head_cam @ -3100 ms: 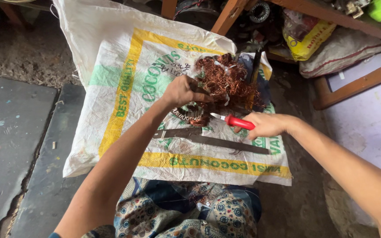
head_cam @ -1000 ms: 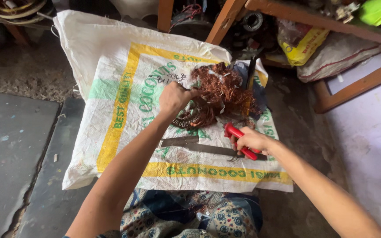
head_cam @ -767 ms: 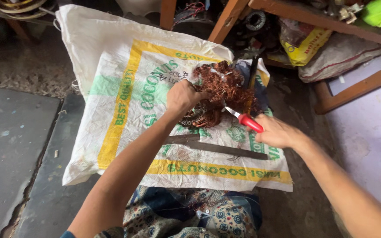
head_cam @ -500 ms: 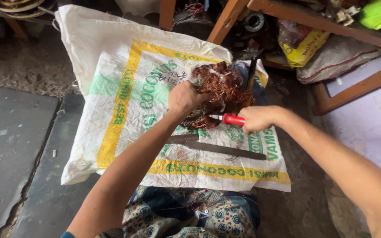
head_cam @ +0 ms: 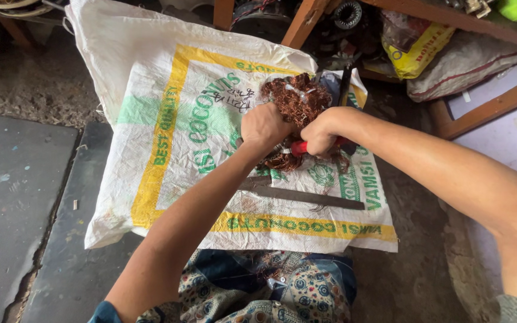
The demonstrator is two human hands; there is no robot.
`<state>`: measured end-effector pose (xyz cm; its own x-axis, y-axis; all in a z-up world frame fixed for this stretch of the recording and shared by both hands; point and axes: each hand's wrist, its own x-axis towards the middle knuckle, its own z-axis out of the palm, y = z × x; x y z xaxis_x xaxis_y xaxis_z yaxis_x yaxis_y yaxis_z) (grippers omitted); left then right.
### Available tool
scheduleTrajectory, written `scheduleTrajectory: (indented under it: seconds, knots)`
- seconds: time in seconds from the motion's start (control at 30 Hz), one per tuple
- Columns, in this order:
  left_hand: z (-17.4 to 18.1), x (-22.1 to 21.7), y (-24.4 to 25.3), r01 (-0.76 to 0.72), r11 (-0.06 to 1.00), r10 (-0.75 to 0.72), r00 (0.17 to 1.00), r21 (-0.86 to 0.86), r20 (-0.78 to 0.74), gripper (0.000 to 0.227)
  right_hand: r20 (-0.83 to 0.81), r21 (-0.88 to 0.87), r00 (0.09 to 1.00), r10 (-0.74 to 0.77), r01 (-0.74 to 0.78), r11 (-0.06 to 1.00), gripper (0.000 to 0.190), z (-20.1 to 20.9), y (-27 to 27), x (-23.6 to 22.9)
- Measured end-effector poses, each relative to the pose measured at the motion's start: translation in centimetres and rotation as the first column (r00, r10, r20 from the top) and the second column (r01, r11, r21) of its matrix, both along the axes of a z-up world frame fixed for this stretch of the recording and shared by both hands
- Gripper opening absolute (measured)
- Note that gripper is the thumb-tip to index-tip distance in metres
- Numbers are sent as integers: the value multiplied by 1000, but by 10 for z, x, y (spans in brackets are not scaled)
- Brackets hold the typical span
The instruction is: The person strips copper wiring from an appliance motor component using pliers and a metal blade while working on a sack on the floor.
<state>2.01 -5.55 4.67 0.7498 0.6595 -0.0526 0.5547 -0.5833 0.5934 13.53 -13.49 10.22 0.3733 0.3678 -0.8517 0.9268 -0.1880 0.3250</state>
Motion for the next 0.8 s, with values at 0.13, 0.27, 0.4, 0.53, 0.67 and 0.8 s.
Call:
scheduleTrajectory:
  seconds: [0.13, 0.27, 0.4, 0.53, 0.67, 0.8]
  knots:
    - [-4, 9, 0, 28, 999, -28, 998, -16, -52, 56, -117, 24, 993, 13, -11, 1000, 26, -1, -9, 6]
    - [-11, 12, 18, 13, 1000, -13, 1000, -27, -7, 61, -148, 241, 985, -84, 119, 963, 28, 8, -38, 16]
    - [-16, 13, 35, 17, 999, -19, 999, -46, -38, 60, -169, 427, 985, -35, 105, 898, 29, 5, -39, 14]
    - [-21, 3, 53, 94, 991, -99, 994, -95, -55, 56, -256, 384, 936, -241, 327, 863, 39, -3, -51, 7]
    - [-24, -8, 63, 189, 973, -186, 982, -133, 31, 49, -216, 505, 972, -87, 188, 842, 48, -35, -78, 8]
    - [-21, 0, 60, 262, 962, -263, 965, -81, 7, 56, 118, 659, 940, 320, -315, 683, 44, -82, -106, 24]
